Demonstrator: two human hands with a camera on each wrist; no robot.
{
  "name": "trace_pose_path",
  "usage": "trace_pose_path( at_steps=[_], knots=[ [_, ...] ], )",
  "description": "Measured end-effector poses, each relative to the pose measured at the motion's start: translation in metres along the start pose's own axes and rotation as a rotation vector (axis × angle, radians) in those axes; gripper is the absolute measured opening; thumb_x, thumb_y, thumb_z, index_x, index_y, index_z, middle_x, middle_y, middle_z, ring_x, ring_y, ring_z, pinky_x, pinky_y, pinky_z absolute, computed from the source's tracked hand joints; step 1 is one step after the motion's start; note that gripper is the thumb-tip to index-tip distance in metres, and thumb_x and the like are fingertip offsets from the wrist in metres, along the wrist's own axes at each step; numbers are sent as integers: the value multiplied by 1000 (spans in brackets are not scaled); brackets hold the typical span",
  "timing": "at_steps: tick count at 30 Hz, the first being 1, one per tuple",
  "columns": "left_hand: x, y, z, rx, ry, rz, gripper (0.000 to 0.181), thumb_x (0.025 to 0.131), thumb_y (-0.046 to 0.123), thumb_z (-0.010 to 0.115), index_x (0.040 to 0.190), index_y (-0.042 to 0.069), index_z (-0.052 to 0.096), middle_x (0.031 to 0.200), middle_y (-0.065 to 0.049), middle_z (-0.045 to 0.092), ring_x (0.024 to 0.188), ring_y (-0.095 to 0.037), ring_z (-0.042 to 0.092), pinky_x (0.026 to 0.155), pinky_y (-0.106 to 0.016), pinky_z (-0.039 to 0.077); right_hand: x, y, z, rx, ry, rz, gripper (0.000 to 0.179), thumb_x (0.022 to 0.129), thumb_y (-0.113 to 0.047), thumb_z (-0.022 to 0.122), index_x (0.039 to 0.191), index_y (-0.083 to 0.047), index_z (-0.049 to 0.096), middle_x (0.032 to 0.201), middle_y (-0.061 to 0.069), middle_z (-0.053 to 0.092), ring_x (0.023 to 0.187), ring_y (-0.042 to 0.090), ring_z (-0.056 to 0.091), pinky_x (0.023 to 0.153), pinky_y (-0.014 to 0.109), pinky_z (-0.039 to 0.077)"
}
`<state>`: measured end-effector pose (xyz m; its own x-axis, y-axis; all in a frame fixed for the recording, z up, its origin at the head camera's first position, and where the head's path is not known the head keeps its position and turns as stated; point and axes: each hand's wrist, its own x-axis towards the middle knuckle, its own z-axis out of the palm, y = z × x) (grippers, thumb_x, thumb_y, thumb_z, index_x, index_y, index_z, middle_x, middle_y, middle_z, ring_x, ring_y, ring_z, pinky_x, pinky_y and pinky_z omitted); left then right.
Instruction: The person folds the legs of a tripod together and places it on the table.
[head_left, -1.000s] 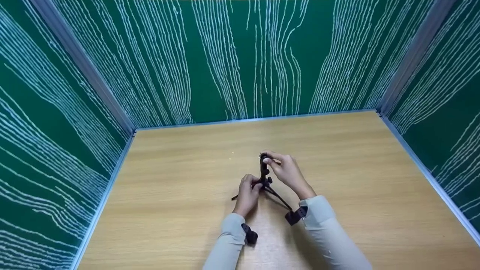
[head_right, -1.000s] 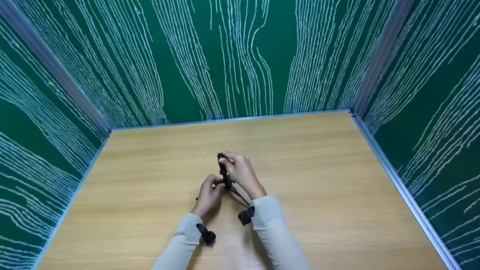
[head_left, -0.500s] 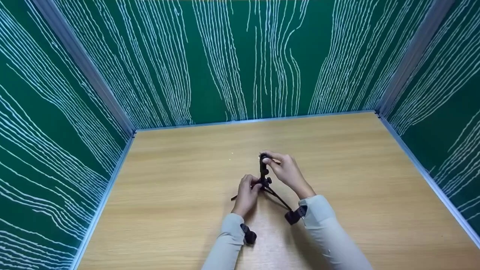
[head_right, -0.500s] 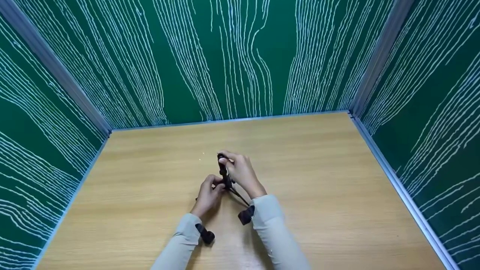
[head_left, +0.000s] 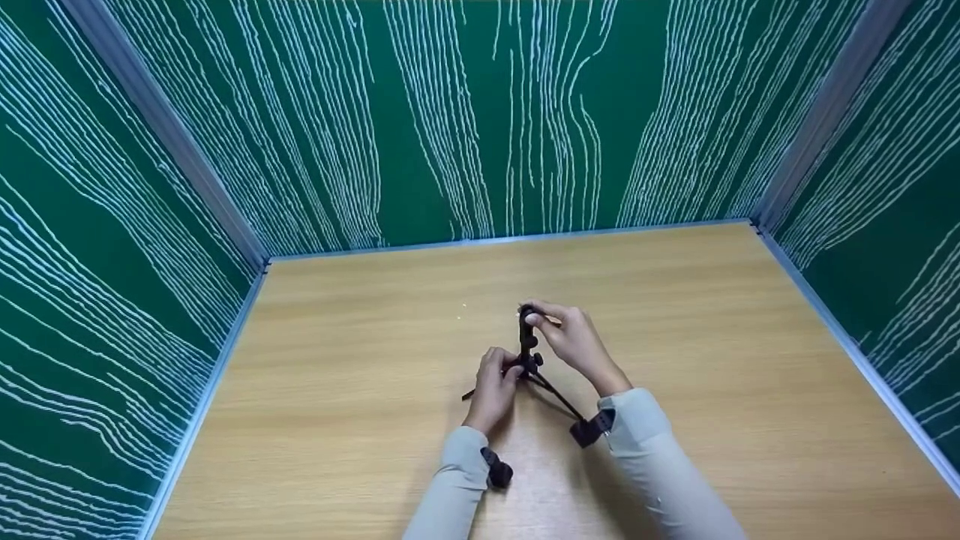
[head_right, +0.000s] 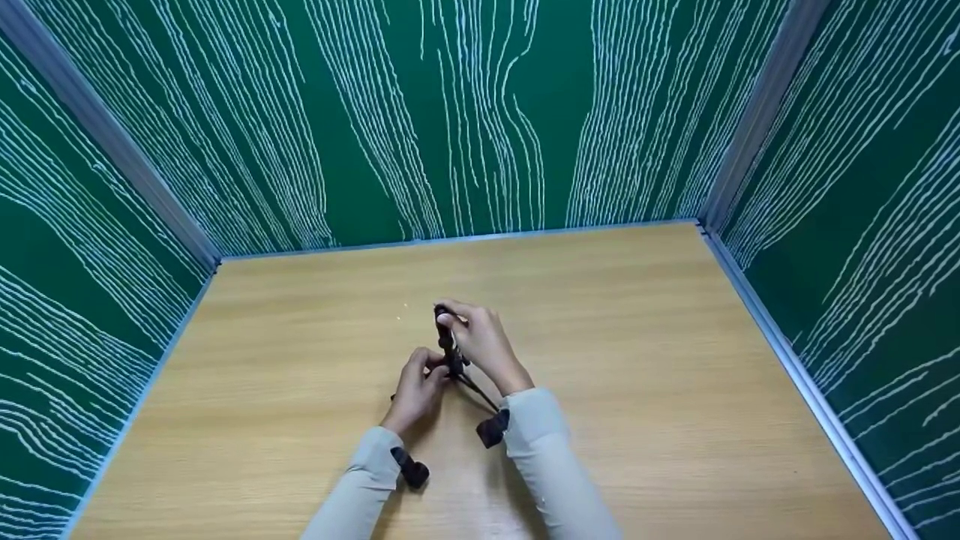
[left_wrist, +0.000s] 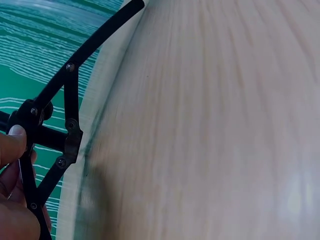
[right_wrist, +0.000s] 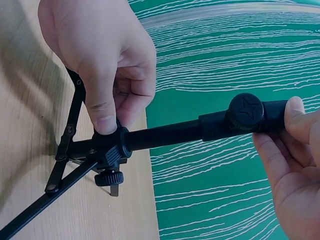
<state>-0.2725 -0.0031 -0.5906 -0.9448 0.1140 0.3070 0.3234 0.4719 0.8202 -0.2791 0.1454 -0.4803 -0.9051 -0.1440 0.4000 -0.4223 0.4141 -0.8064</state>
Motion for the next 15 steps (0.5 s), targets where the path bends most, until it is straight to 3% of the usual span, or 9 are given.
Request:
trace_pose_path(
  at_steps=[15],
  knots=[
    [2, -1, 0, 19, 16, 31, 7, 88, 4, 63, 91, 5, 56, 93, -5, 56, 96, -20, 54, 88, -32, 46, 2, 3, 1, -35, 13, -70, 23, 89, -9, 64, 110, -4, 72, 108, 13, 72, 106, 26, 66, 89, 41, 54]
  ],
)
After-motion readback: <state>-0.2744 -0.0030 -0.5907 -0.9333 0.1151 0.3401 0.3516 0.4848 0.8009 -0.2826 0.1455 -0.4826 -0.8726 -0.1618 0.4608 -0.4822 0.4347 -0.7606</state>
